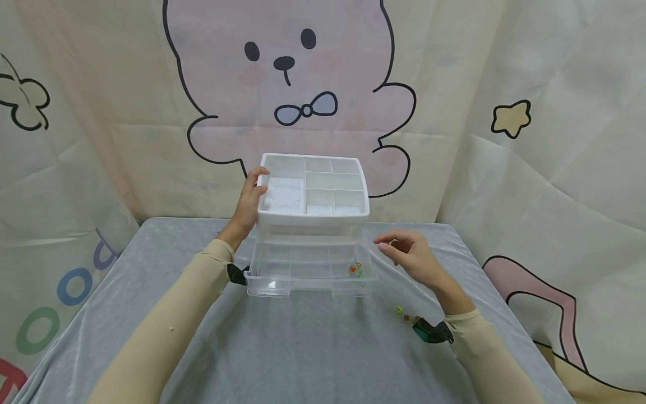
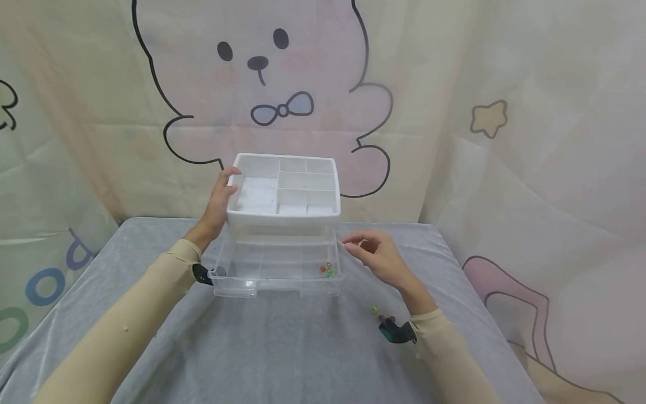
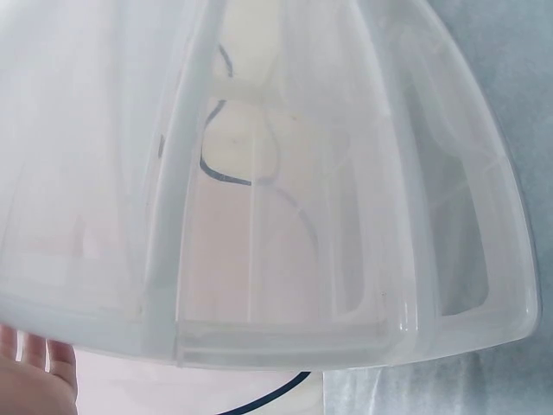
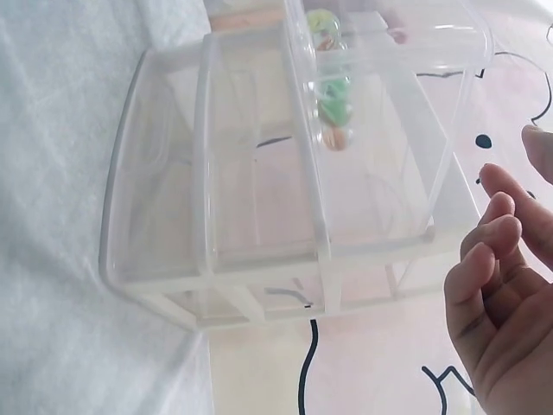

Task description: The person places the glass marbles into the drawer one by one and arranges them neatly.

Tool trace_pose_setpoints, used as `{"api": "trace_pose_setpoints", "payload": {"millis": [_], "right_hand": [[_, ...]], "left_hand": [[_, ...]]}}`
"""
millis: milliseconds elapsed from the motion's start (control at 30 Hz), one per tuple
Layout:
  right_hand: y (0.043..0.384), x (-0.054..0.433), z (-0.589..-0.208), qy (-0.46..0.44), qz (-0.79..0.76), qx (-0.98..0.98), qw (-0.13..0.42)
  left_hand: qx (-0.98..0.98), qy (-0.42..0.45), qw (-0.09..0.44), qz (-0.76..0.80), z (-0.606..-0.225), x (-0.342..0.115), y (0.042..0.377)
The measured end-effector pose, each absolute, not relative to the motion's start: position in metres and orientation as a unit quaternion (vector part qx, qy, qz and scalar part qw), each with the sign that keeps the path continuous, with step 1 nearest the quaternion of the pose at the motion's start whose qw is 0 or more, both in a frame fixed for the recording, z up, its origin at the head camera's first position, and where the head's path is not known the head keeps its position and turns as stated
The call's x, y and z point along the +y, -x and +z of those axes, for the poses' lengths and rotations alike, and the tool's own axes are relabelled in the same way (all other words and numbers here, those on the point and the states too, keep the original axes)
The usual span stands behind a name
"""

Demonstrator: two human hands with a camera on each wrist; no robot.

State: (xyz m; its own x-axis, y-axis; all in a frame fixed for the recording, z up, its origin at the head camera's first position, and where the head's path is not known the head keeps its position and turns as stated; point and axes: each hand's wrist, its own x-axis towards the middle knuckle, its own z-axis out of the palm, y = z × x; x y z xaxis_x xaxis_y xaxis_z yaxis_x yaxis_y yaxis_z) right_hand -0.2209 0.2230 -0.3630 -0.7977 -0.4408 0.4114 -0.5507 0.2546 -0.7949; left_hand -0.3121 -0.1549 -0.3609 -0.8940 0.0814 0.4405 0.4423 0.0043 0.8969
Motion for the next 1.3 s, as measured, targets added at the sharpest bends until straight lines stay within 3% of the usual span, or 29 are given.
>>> {"api": "trace_pose_setpoints", "payload": {"millis": [567,1300], "right_hand": [[0.216,0.253,-0.376,-0.292,0.519,-0.801,0.053],[0.208,0.292,-0.415,-0.254,0.484,-0.837,-0.009]], "left_hand": [[-0.692,0.191,0.130,-0.684,-0.361,-0.155,0.313],[-0.692,0.195,0.135,-0.682,-0.363,-0.155,0.315]]}}
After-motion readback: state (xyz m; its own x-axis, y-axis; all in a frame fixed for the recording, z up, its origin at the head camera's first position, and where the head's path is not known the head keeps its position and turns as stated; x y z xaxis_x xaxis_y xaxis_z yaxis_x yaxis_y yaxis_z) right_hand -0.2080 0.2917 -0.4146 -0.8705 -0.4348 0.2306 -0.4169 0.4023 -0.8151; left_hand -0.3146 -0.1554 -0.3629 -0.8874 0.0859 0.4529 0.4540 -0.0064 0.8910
